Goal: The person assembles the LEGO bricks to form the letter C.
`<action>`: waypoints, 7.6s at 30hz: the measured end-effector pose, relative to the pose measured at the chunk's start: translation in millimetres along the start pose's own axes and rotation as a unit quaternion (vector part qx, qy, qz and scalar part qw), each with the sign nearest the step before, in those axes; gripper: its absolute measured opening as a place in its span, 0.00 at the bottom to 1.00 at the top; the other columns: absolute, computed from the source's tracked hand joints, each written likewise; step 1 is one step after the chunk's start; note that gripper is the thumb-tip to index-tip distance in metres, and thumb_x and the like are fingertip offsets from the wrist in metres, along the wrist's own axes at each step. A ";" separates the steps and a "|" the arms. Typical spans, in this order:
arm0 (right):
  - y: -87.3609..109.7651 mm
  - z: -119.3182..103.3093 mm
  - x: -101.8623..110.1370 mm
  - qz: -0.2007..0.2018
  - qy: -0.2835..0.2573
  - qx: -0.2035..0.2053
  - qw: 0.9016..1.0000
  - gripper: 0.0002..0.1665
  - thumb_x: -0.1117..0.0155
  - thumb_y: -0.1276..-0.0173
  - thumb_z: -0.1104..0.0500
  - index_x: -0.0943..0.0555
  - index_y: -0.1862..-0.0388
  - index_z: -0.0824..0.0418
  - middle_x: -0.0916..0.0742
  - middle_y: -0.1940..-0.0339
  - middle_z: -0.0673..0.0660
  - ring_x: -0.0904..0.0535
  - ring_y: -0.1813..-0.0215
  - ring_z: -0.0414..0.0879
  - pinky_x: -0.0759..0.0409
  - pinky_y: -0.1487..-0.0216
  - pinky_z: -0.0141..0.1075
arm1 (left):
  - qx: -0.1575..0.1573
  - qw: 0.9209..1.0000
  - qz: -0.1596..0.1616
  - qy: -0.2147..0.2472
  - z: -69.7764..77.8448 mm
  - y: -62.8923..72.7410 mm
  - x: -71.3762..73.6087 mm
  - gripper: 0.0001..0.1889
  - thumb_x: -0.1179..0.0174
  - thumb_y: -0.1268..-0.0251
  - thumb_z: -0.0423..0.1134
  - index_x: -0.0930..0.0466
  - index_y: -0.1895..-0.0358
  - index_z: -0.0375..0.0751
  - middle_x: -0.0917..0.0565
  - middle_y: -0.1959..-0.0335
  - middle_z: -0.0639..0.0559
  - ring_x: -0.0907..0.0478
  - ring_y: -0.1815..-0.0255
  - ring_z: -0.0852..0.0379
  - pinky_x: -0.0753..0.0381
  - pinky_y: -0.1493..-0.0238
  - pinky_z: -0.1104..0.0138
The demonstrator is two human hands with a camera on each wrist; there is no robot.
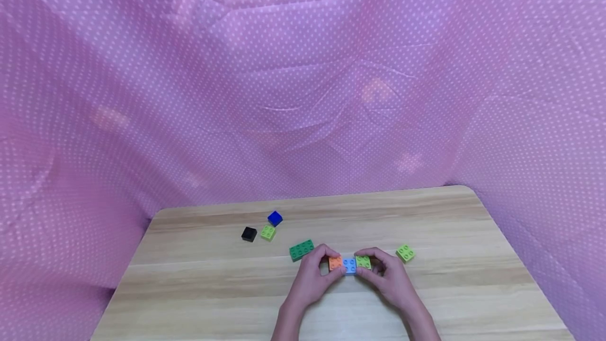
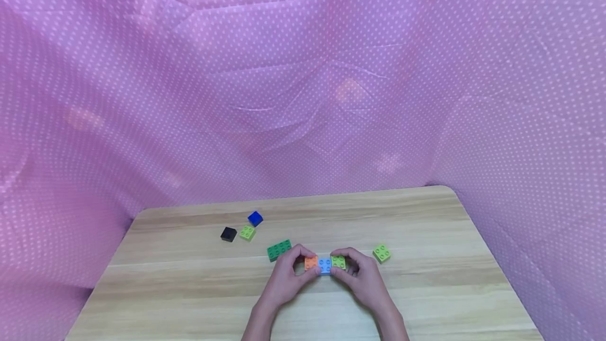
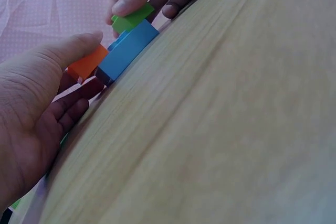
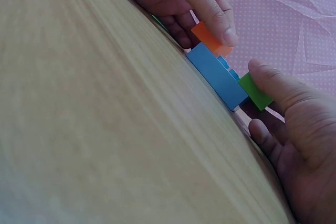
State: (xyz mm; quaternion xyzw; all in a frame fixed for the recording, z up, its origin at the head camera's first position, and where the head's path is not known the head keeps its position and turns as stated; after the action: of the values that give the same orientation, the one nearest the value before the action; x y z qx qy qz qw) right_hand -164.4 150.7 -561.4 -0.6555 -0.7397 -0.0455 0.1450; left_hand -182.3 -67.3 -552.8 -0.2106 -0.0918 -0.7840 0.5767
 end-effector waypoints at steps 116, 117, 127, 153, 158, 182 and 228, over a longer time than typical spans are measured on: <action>-1.9 -1.1 -4.1 0.016 0.003 0.003 1.000 0.20 0.18 0.39 0.55 0.12 0.48 0.50 0.10 0.61 0.49 0.23 0.73 0.40 0.23 0.73 0.31 | -0.047 0.994 -0.023 0.098 -10.1 -1.9 16.6 0.15 0.29 0.29 0.45 0.16 0.41 0.57 0.13 0.44 0.58 0.15 0.43 0.56 0.16 0.38 0.62; -1.8 -1.0 -4.1 0.016 0.003 0.002 1.000 0.20 0.18 0.39 0.55 0.12 0.48 0.50 0.10 0.61 0.49 0.23 0.73 0.40 0.23 0.73 0.31 | -0.039 0.994 -0.023 0.099 -10.4 -1.8 16.4 0.15 0.29 0.29 0.45 0.16 0.42 0.57 0.13 0.44 0.58 0.15 0.43 0.56 0.16 0.38 0.63; -0.9 -1.8 -3.0 0.015 -0.005 0.001 1.000 0.20 0.18 0.39 0.54 0.12 0.47 0.50 0.09 0.58 0.50 0.23 0.73 0.41 0.23 0.73 0.31 | -0.021 0.989 -0.028 0.141 -7.6 -1.9 11.9 0.15 0.28 0.30 0.41 0.15 0.42 0.52 0.14 0.42 0.52 0.15 0.42 0.54 0.12 0.44 0.64; -1.3 -2.6 -3.9 0.018 -0.007 0.006 1.000 0.21 0.20 0.37 0.56 0.13 0.45 0.52 0.09 0.58 0.51 0.21 0.72 0.41 0.21 0.73 0.32 | -0.050 0.982 -0.030 0.181 -12.3 -6.7 17.7 0.21 0.27 0.31 0.39 0.16 0.36 0.47 0.16 0.35 0.48 0.17 0.37 0.48 0.16 0.36 0.60; -1.8 -2.6 -4.7 0.019 -0.012 -0.006 1.000 0.22 0.20 0.37 0.56 0.13 0.45 0.52 0.09 0.57 0.51 0.21 0.71 0.42 0.20 0.71 0.32 | -0.074 0.961 0.020 0.266 -15.2 -3.9 44.2 0.20 0.35 0.26 0.31 0.21 0.34 0.36 0.18 0.35 0.37 0.20 0.33 0.38 0.19 0.32 0.55; -1.5 -3.4 -4.0 0.016 -0.004 -0.016 1.000 0.21 0.19 0.37 0.56 0.13 0.45 0.51 0.10 0.54 0.51 0.21 0.70 0.42 0.20 0.71 0.31 | 0.068 0.940 0.323 -0.081 -76.7 -1.4 140.0 0.21 0.22 0.42 0.33 0.14 0.44 0.38 0.13 0.46 0.42 0.19 0.39 0.40 0.24 0.31 0.47; -3.2 -0.6 -0.3 0.011 0.005 0.012 1.000 0.21 0.19 0.37 0.55 0.13 0.45 0.50 0.09 0.54 0.51 0.21 0.71 0.42 0.20 0.71 0.32 | -0.172 0.965 -0.018 0.198 -0.6 -8.7 21.5 0.20 0.32 0.33 0.26 0.19 0.39 0.38 0.15 0.41 0.41 0.19 0.37 0.48 0.19 0.33 0.51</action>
State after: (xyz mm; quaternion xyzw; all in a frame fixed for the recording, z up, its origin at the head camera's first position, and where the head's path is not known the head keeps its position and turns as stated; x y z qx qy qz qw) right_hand -167.4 149.9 -560.5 -0.6613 -0.7325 -0.0384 0.1573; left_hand -195.9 -83.4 -543.1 -0.1460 0.1569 -0.8240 0.5245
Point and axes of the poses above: each hand's wrist, its own y-axis away from the middle knuckle, its own x-axis out of the back of the hand, z = x × y, the point moved 4 cm from there along -y, towards the middle knuckle
